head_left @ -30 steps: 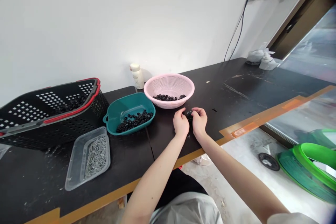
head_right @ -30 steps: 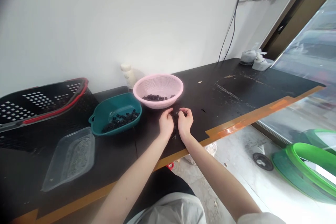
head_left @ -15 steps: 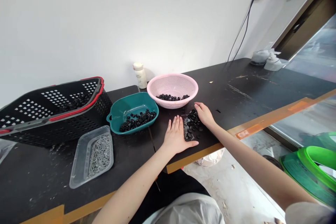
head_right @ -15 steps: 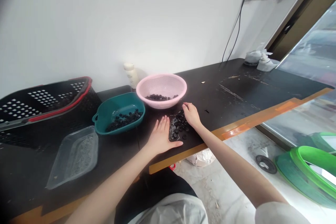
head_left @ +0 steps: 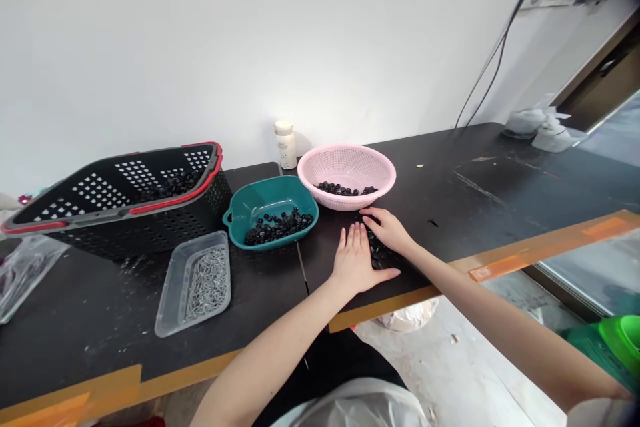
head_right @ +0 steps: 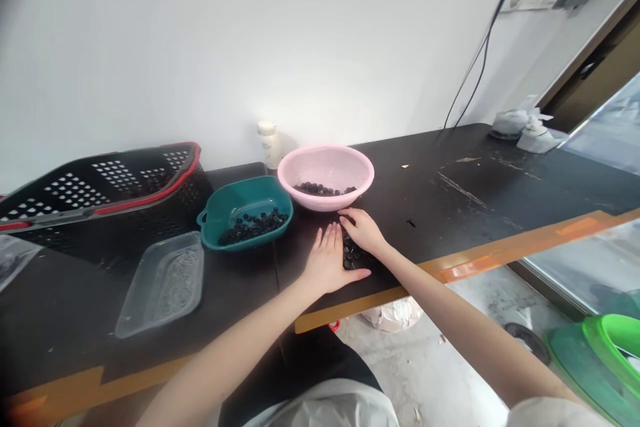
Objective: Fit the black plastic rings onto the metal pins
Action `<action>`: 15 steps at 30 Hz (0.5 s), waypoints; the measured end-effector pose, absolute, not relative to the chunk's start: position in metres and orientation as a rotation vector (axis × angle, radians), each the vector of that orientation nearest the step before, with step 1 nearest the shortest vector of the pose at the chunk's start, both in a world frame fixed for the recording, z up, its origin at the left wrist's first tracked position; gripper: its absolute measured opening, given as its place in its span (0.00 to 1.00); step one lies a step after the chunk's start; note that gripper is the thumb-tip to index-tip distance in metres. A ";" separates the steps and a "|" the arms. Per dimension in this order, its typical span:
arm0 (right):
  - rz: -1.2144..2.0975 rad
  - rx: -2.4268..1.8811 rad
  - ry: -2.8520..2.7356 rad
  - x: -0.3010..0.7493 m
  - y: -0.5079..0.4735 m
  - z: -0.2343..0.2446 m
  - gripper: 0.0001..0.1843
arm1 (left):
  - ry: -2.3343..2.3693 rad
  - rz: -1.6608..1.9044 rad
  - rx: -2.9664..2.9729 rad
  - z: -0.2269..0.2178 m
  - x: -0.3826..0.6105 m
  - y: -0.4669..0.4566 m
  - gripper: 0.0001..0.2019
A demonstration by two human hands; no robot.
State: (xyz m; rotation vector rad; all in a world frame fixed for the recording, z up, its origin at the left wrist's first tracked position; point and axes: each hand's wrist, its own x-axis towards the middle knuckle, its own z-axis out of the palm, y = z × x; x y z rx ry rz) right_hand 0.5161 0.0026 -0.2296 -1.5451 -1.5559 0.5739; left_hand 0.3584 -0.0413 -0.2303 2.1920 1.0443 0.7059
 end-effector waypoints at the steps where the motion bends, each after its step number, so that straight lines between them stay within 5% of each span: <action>1: 0.572 -1.525 -1.587 0.516 0.003 -0.227 0.09 | 1.060 0.716 2.176 -0.230 0.357 -0.041 0.52; 8: 0.576 -1.394 -1.840 0.515 0.009 -0.217 0.11 | 1.095 0.777 2.125 -0.225 0.350 -0.013 0.33; 15: 0.511 -1.373 -1.978 0.525 -0.011 -0.220 0.13 | 1.057 0.731 2.171 -0.211 0.340 -0.032 0.26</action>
